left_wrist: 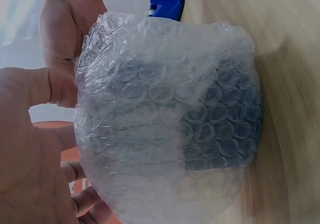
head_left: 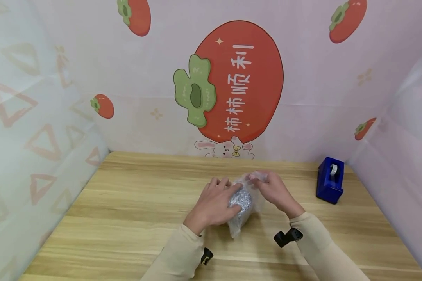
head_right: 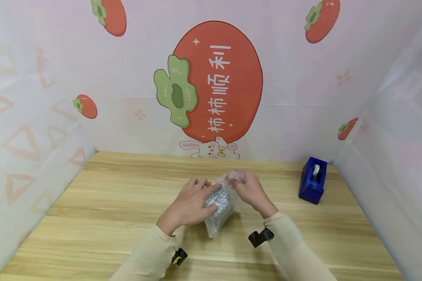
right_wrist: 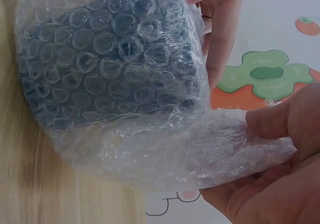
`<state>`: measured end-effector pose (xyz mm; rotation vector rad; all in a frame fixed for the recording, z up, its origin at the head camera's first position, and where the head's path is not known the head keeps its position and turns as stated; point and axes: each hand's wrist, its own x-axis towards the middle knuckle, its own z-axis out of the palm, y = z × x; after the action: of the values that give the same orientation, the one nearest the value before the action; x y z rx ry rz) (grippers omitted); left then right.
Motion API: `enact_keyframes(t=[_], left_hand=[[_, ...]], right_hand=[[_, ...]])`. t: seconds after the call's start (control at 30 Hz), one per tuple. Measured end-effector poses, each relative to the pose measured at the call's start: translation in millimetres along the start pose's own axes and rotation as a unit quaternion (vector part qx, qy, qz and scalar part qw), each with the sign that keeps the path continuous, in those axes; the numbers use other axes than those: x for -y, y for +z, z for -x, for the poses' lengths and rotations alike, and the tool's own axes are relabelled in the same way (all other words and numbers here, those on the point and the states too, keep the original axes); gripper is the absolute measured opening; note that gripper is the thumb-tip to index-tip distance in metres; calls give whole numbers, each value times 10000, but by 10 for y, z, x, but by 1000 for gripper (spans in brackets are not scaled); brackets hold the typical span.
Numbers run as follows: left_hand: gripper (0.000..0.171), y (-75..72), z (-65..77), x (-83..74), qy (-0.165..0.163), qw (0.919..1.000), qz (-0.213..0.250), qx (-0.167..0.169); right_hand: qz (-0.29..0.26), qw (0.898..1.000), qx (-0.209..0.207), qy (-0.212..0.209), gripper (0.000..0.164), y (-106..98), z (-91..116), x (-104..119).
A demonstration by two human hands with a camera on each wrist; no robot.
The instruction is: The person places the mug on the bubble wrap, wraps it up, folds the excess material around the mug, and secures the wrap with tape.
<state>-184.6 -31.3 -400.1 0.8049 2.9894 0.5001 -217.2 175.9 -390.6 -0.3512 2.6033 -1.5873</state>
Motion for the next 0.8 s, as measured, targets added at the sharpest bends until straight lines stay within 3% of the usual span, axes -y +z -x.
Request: enact_keyframes(t=[0.1,0.23,0.43,0.6,0.73,0.8], left_hand=[[61,-12,-8,-7,5,10000,-54,42],[62,-6,11,5,27,9999,120,56],[66,22,91,75,144,9934,1110,-263],[71,74,138,111,-19,9837,1738,-458],[72,73,159,122,-90,9829,1771,-493],[71,68,160,129,-12,9845,1680,-499]], right_hand=[[24,10000,24,-63,22,11,-24,-3],[443,9969,180,-623,19,36,-20,-9],[1127,9843,268,-1329,18,71,35,2],[1972,9624,381,-1829,22,117,94,32],[2657,9418,514,-1994,27,148,157,66],[2731,9397,564,-1978,29,151,173,69]])
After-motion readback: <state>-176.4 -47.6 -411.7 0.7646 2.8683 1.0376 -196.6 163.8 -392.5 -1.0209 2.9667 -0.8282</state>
